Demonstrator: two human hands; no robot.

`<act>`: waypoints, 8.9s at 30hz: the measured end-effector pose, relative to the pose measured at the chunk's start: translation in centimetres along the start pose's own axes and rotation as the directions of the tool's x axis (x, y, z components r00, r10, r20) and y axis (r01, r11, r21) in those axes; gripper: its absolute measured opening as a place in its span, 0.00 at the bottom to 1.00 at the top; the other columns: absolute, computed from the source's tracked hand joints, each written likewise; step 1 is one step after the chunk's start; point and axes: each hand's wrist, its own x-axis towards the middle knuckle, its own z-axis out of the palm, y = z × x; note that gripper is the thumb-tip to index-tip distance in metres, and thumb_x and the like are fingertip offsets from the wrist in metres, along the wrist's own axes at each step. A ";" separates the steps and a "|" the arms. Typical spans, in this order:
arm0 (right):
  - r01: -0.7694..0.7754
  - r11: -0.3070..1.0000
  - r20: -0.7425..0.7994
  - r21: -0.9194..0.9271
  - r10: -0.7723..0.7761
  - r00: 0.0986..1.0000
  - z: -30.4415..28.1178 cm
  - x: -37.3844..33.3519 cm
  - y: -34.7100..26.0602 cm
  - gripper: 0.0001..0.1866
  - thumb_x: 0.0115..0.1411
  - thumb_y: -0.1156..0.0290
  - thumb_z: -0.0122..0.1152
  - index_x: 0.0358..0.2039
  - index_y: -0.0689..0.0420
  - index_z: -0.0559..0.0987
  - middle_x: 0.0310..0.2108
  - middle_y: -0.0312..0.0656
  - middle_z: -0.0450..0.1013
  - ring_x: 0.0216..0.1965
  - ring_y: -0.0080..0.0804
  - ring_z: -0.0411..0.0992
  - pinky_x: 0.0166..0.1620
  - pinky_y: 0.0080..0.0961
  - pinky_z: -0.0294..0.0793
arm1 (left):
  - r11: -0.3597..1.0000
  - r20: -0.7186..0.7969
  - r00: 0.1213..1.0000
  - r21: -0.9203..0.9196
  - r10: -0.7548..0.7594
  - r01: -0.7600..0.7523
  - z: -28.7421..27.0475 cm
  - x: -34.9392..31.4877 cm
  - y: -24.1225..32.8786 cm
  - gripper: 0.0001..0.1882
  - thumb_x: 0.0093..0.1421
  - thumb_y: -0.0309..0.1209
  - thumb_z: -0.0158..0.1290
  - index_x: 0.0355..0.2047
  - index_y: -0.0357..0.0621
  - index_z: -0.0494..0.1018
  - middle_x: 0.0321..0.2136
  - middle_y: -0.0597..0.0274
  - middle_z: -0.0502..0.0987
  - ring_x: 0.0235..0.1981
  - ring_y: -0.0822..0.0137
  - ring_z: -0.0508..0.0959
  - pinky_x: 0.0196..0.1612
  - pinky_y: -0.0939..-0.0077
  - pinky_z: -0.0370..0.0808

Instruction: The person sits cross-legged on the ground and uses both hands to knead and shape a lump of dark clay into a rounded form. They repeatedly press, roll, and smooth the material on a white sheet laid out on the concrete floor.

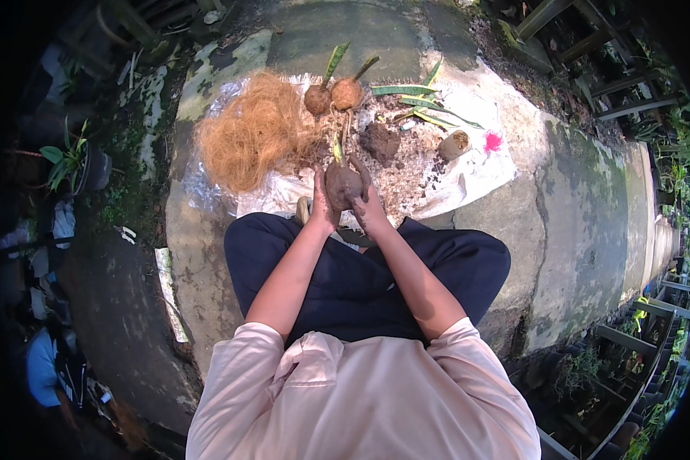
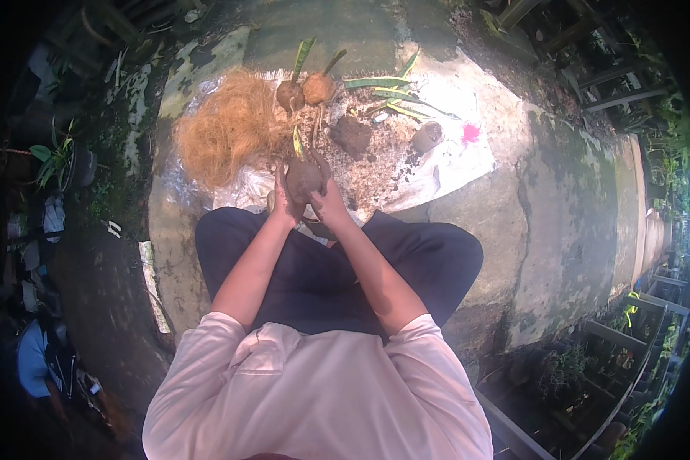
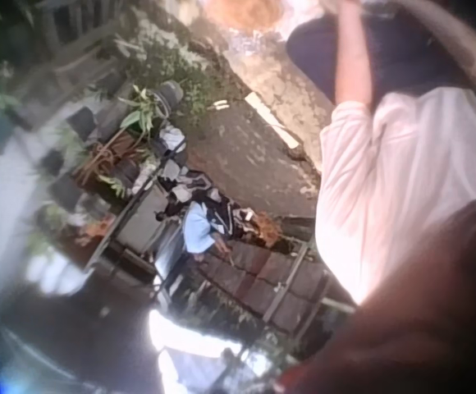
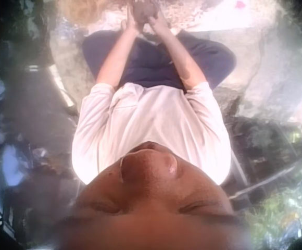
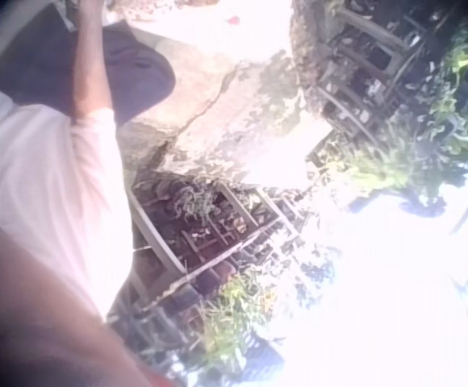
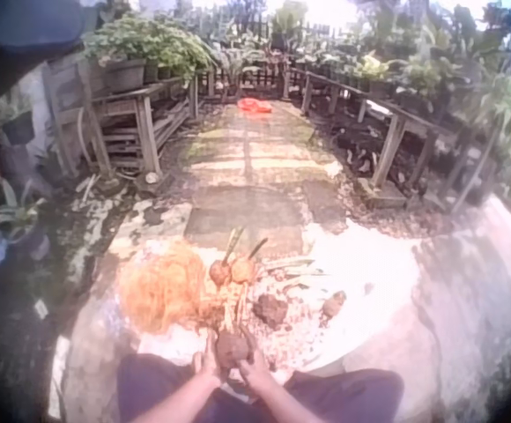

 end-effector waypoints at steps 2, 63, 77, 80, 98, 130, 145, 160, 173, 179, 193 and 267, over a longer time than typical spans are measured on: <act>-0.022 0.995 -0.055 -0.101 0.016 0.998 -0.6 -0.1 -0.1 0.41 0.54 0.64 0.66 0.65 0.55 0.57 0.60 0.49 0.59 0.60 0.41 0.61 0.62 0.35 0.60 | 0.990 -0.036 0.997 0.127 0.062 -0.057 0.2 0.6 -0.7 0.41 0.63 0.66 0.35 0.63 0.46 0.57 0.61 0.55 0.63 0.62 0.58 0.63 0.64 0.61 0.58; 0.209 -0.387 0.205 -0.898 0.054 0.977 -10.6 14.7 1.1 0.19 0.60 0.65 0.56 0.53 0.45 0.73 0.46 0.38 0.76 0.55 0.35 0.68 0.62 0.55 0.56 | 0.924 -0.029 0.993 -0.371 -0.115 0.096 -0.5 6.6 -1.0 0.28 0.63 0.59 0.40 0.41 0.47 0.72 0.38 0.61 0.75 0.42 0.62 0.75 0.48 0.65 0.71; 0.061 0.965 -0.552 0.253 0.092 0.829 -13.2 7.5 -6.0 0.21 0.66 0.67 0.53 0.57 0.52 0.61 0.47 0.43 0.69 0.48 0.41 0.72 0.47 0.41 0.75 | 0.962 0.145 0.983 -0.230 -0.117 0.148 2.0 1.3 1.2 0.32 0.62 0.62 0.40 0.43 0.45 0.71 0.39 0.56 0.74 0.43 0.53 0.75 0.51 0.55 0.72; 0.026 0.943 -0.504 0.331 0.154 0.850 -10.8 7.1 -9.3 0.20 0.67 0.55 0.50 0.54 0.49 0.65 0.46 0.40 0.70 0.48 0.42 0.71 0.50 0.45 0.72 | 0.972 0.139 0.986 -0.203 -0.090 0.117 2.2 0.0 1.6 0.32 0.62 0.63 0.39 0.43 0.46 0.71 0.40 0.56 0.75 0.42 0.53 0.75 0.50 0.54 0.72; 0.061 0.955 -0.360 0.290 0.050 0.931 -9.8 2.2 -11.8 0.18 0.62 0.75 0.56 0.52 0.56 0.68 0.44 0.43 0.72 0.44 0.37 0.75 0.48 0.34 0.77 | 0.951 0.290 0.957 -0.286 -0.029 0.115 6.9 -3.1 -0.1 0.31 0.61 0.62 0.42 0.45 0.47 0.71 0.42 0.57 0.74 0.46 0.55 0.74 0.52 0.56 0.70; -0.066 0.998 -0.047 -0.016 0.066 0.997 -6.3 1.3 -12.8 0.30 0.55 0.75 0.63 0.58 0.60 0.65 0.47 0.47 0.74 0.45 0.36 0.76 0.37 0.25 0.81 | 0.962 0.284 0.957 -0.271 0.066 0.014 3.2 -3.4 4.4 0.26 0.62 0.58 0.41 0.40 0.48 0.69 0.40 0.61 0.73 0.45 0.54 0.73 0.47 0.57 0.72; -0.088 0.969 -0.100 0.232 0.114 0.988 -7.8 1.0 -10.0 0.25 0.66 0.66 0.51 0.63 0.53 0.61 0.59 0.51 0.61 0.51 0.48 0.72 0.55 0.40 0.75 | 0.963 0.380 0.925 -0.250 -0.001 0.104 0.6 -1.3 4.5 0.31 0.62 0.60 0.42 0.44 0.44 0.72 0.43 0.57 0.76 0.47 0.56 0.75 0.55 0.57 0.70; -0.164 0.812 -0.279 0.560 0.371 0.886 -12.3 -0.6 -3.6 0.25 0.65 0.41 0.45 0.52 0.44 0.71 0.34 0.37 0.75 0.17 0.26 0.68 0.19 0.18 0.66 | 0.983 0.118 0.988 -0.144 -0.098 0.115 1.2 -0.5 4.2 0.33 0.63 0.62 0.37 0.47 0.47 0.72 0.43 0.59 0.76 0.46 0.61 0.75 0.52 0.59 0.72; -0.194 0.932 -0.242 0.306 0.273 0.931 -9.7 3.7 -10.0 0.16 0.66 0.50 0.51 0.47 0.44 0.72 0.39 0.37 0.76 0.22 0.22 0.64 0.25 0.19 0.62 | 0.982 0.178 0.983 -0.177 -0.038 0.070 3.8 -1.1 5.7 0.32 0.63 0.62 0.37 0.50 0.49 0.70 0.46 0.59 0.73 0.48 0.58 0.74 0.53 0.57 0.71; -0.061 0.975 -0.242 0.215 0.114 0.963 -10.0 6.0 -14.8 0.12 0.65 0.67 0.52 0.49 0.50 0.72 0.26 0.33 0.67 0.17 0.18 0.58 0.18 0.14 0.54 | 0.980 0.226 0.973 -0.196 0.056 -0.011 9.3 -4.6 8.4 0.36 0.63 0.63 0.35 0.58 0.51 0.66 0.51 0.60 0.72 0.53 0.62 0.72 0.60 0.58 0.66; 0.254 0.962 -0.288 -0.103 -0.273 0.918 -8.0 4.4 -21.2 0.07 0.65 0.70 0.50 0.44 0.53 0.69 0.23 0.30 0.63 0.15 0.15 0.55 0.17 0.13 0.56 | 0.962 0.135 0.981 -0.251 0.140 -0.103 11.6 -10.1 9.7 0.36 0.61 0.63 0.35 0.57 0.50 0.66 0.54 0.56 0.70 0.57 0.58 0.70 0.62 0.55 0.63; -0.186 0.931 -0.251 0.314 0.271 0.929 -11.0 0.9 -1.7 0.15 0.67 0.62 0.48 0.46 0.59 0.74 0.21 0.31 0.64 0.16 0.15 0.58 0.17 0.10 0.53 | 0.971 0.098 0.995 -0.240 0.001 0.022 0.5 1.9 1.9 0.35 0.60 0.65 0.39 0.45 0.45 0.71 0.43 0.55 0.75 0.47 0.56 0.74 0.56 0.59 0.69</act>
